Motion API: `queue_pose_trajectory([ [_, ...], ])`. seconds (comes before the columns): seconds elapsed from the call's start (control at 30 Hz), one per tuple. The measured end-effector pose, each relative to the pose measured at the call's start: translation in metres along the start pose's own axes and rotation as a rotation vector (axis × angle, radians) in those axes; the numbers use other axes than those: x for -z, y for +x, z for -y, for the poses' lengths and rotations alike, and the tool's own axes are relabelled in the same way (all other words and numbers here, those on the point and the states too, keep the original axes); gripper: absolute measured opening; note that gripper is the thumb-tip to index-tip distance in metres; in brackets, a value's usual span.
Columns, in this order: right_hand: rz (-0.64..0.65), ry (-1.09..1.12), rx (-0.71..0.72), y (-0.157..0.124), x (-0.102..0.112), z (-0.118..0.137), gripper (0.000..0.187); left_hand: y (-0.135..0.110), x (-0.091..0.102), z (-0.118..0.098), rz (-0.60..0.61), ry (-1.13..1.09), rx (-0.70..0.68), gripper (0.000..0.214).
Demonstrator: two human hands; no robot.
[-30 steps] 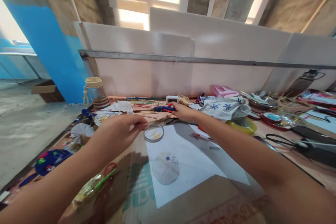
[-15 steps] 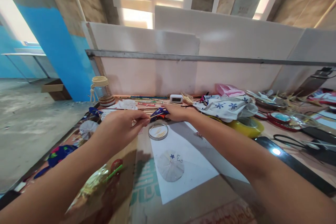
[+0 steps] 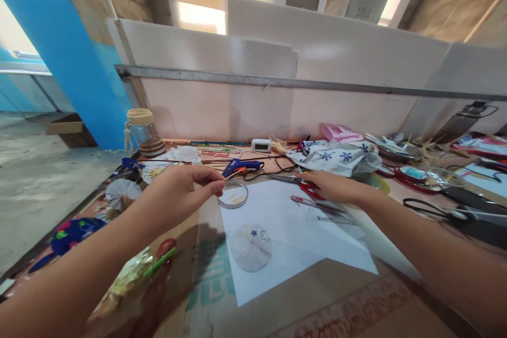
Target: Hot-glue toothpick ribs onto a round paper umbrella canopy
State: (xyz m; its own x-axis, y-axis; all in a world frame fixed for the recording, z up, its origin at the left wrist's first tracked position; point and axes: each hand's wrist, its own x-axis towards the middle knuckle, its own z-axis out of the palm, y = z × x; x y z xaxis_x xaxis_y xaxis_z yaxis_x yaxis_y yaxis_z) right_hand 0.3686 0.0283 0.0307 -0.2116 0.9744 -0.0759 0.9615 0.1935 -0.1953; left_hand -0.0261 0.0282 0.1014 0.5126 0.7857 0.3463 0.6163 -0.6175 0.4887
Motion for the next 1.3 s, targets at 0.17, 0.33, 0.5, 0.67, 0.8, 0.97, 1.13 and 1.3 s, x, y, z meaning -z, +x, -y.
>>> queue_pose_trajectory([
  [0.17, -0.018, 0.016, 0.03, 0.009, -0.011, -0.016, 0.069, 0.0, 0.0, -0.002, 0.084, -0.157, 0.091, 0.033],
  [0.33, -0.162, 0.169, 0.035, -0.01, -0.005, -0.03, 0.053, -0.001, -0.007, -0.003, 0.137, -0.429, 0.125, 0.034],
  [0.5, -0.156, 0.539, 0.074, -0.035, 0.001, 0.017, 0.065, -0.003, -0.015, -0.007, 0.159, -0.625, 0.167, 0.038],
  [0.67, -0.138, 1.03, 0.237, -0.049, -0.001, 0.1, 0.076, -0.002, -0.018, -0.013, 0.17, -0.788, 0.26, 0.049],
  [0.8, -0.034, 0.952, 0.269, -0.054, -0.006, 0.122, 0.085, -0.002, -0.022, -0.012, 0.212, -0.975, 0.364, 0.055],
  [0.97, 0.098, 0.963, 0.29, -0.057, -0.01, 0.119, 0.088, -0.004, -0.031, -0.007, 0.273, -1.096, 0.416, 0.047],
  [1.13, 0.206, 1.041, 0.302, -0.057, -0.015, 0.121, 0.085, -0.007, -0.039, -0.012, 0.332, -1.114, 0.425, 0.036],
  [1.3, 0.149, 0.973, 0.34, -0.056, -0.016, 0.121, 0.084, -0.006, -0.042, -0.014, 0.341, -1.116, 0.431, 0.031],
])
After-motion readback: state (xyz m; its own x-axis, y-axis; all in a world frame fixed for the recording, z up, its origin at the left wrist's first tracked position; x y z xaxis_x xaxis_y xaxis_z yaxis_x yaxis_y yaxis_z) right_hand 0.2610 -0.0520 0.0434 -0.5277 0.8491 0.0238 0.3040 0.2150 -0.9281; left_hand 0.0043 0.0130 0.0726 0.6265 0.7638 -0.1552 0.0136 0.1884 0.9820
